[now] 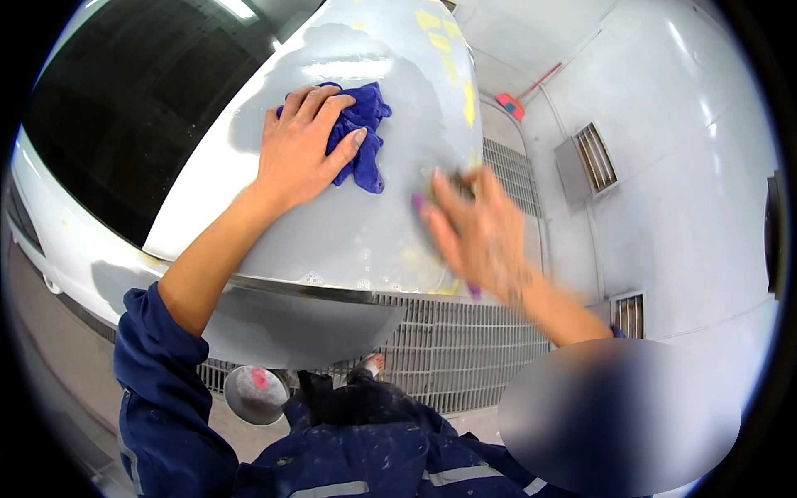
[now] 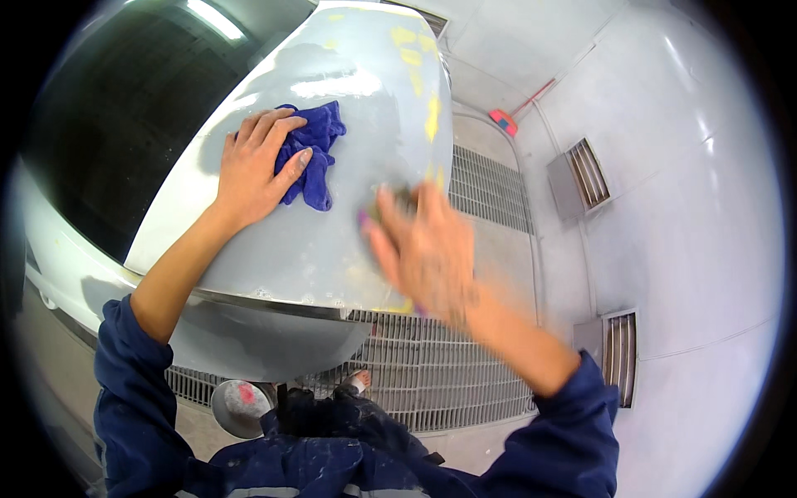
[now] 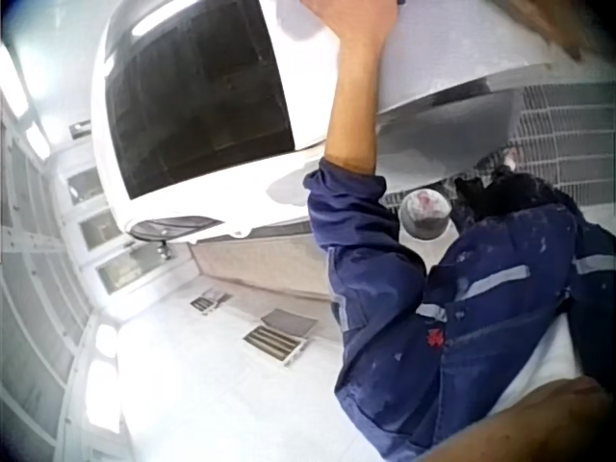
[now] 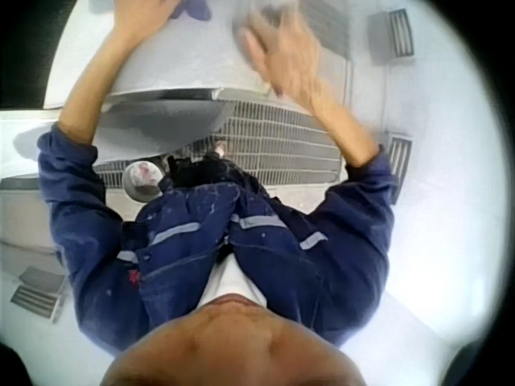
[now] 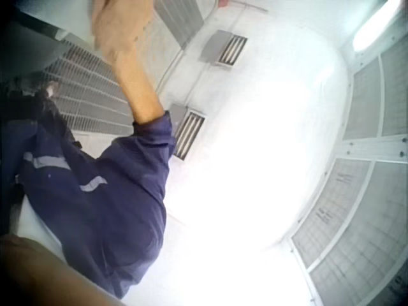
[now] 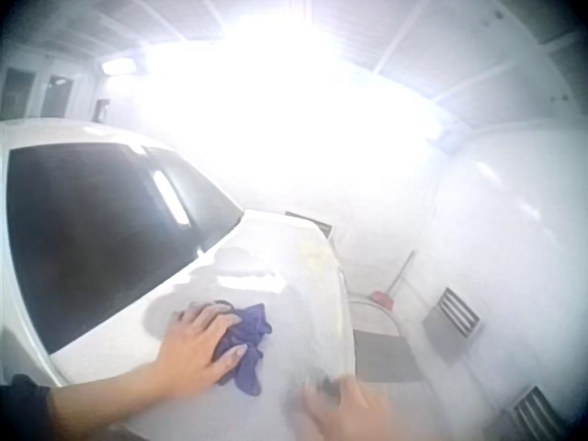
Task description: The person sands the surface of a white car hood using a sanding block and wipes it with a cloth. They work on multiple areas of the hood, including around the headlight cutouts, and occasionally dip the sanding block into a bucket of water.
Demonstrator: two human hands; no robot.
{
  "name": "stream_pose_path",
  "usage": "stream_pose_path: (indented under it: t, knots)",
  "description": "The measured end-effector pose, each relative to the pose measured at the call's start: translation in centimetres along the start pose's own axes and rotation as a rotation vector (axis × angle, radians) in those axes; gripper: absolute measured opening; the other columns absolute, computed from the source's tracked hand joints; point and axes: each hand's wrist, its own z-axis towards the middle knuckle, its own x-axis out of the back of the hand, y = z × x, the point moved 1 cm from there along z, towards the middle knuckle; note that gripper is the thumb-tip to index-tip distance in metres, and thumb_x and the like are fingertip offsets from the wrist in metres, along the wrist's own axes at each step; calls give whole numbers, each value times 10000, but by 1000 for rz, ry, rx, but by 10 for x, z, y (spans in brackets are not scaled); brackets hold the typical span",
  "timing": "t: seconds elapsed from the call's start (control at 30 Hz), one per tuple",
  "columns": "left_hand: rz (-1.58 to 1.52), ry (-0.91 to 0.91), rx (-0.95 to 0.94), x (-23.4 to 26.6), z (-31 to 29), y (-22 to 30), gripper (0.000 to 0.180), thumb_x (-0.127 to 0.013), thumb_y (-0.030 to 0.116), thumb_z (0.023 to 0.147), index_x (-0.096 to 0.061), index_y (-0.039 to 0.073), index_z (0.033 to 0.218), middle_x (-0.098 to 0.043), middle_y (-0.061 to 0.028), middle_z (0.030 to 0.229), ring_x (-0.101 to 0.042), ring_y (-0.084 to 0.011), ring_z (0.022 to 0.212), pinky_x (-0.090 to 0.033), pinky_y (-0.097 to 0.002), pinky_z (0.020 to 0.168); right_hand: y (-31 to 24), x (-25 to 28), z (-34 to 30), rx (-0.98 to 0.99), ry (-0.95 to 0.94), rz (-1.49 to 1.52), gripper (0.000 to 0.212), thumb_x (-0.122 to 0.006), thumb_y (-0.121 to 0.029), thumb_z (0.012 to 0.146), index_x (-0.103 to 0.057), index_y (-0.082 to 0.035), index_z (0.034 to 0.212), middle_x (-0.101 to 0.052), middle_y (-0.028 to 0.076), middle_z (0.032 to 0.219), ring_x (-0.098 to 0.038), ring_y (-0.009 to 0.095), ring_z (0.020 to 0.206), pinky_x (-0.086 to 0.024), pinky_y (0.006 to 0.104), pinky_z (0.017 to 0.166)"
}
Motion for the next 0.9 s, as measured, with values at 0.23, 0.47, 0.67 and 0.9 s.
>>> stream_pose_path:
  t: [0.23,0.47,0.67,0.9]
  knots:
    - [-7,-2,-3,-2,3,4,479,-674,475,1031,-662,133,1367,-638,-96,1462,-537,-340,1389,-434,-572,1041,11,13,-2,-49,-76,69,463,-822,-293,927,-752,-62,1323,-639,236,1138,-697,358,945,-580,457,753]
    - [24,-2,-3,0,5,3,478,-661,482,1041,-659,134,1369,-635,-102,1466,-539,-342,1386,-431,-573,1050,-3,34,-33,87,-102,11,470,-809,-278,935,-734,-53,1340,-630,213,1187,-705,345,990,-597,405,756]
    - [10,-11,2,5,-1,-1,464,-654,471,1046,-661,133,1364,-639,-101,1457,-541,-344,1381,-433,-563,1044,1,22,-26,-1,-32,-19,410,-801,-270,943,-762,-46,1283,-653,192,1123,-702,352,983,-597,440,750]
    - [-13,-7,-6,0,-1,3,455,-649,461,1048,-662,133,1364,-640,-93,1453,-541,-340,1379,-426,-557,1051,22,6,15,-104,-29,-84,424,-806,-341,946,-785,-63,1265,-657,210,1086,-727,341,961,-615,424,743]
